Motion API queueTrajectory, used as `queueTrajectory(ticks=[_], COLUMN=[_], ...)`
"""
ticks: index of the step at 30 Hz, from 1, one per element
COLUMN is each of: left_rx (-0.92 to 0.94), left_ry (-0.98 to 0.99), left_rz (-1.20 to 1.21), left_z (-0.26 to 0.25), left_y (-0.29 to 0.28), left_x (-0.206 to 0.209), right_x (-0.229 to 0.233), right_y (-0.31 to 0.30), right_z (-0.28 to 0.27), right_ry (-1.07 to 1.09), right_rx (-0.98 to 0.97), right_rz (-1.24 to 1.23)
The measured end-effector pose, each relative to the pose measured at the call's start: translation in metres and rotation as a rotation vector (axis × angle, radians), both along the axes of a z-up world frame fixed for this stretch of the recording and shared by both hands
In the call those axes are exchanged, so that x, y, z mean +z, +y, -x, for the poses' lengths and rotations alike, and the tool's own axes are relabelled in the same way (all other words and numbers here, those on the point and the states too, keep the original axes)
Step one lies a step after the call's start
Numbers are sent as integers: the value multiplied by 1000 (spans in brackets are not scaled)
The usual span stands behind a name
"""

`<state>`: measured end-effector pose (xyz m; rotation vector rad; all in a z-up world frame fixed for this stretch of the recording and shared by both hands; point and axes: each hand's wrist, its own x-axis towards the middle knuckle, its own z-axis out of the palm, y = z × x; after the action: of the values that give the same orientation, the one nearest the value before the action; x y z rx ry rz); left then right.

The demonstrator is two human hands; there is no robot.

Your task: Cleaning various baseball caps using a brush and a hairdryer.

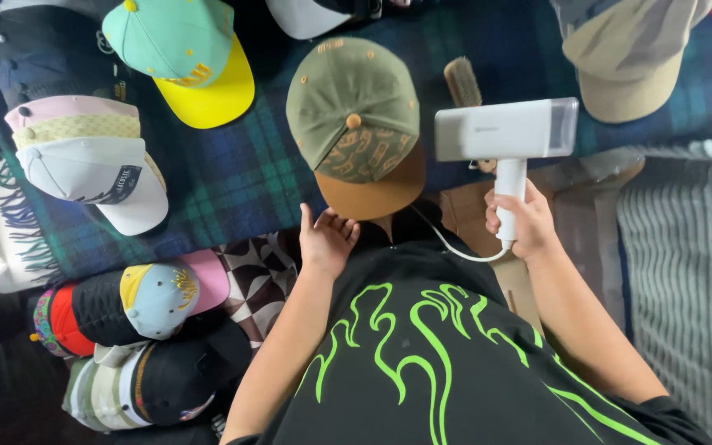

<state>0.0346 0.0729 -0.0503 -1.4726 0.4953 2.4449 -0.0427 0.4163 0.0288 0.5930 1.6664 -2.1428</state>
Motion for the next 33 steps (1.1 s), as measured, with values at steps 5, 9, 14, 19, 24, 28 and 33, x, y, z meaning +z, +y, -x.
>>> queueTrajectory(ticks=[5, 9, 14, 19, 24, 28, 33], left_rx=[-29, -4, 56, 110, 177, 217, 182], left_ry=[-16, 0, 0, 28, 60, 156, 164], left_rz=[78, 142, 197, 325, 596, 742, 724], left_z=[14, 10, 13, 15, 31, 57, 86], left_y=[36, 66, 81, 68, 39, 26, 26], left_x=[34, 21, 26, 34, 34, 70, 84], right_x=[-31, -54, -66, -98, -38, -30, -31], right_y=[44, 53, 34, 35, 36, 30, -29], right_z=[91, 165, 218, 231, 216, 185, 137], right_ry=[-149, -140, -142, -162, 127, 571, 316], right_rx=[-13, 157, 282, 356, 623, 532, 834], right_rz=[203, 46, 88, -88, -764, -778, -392])
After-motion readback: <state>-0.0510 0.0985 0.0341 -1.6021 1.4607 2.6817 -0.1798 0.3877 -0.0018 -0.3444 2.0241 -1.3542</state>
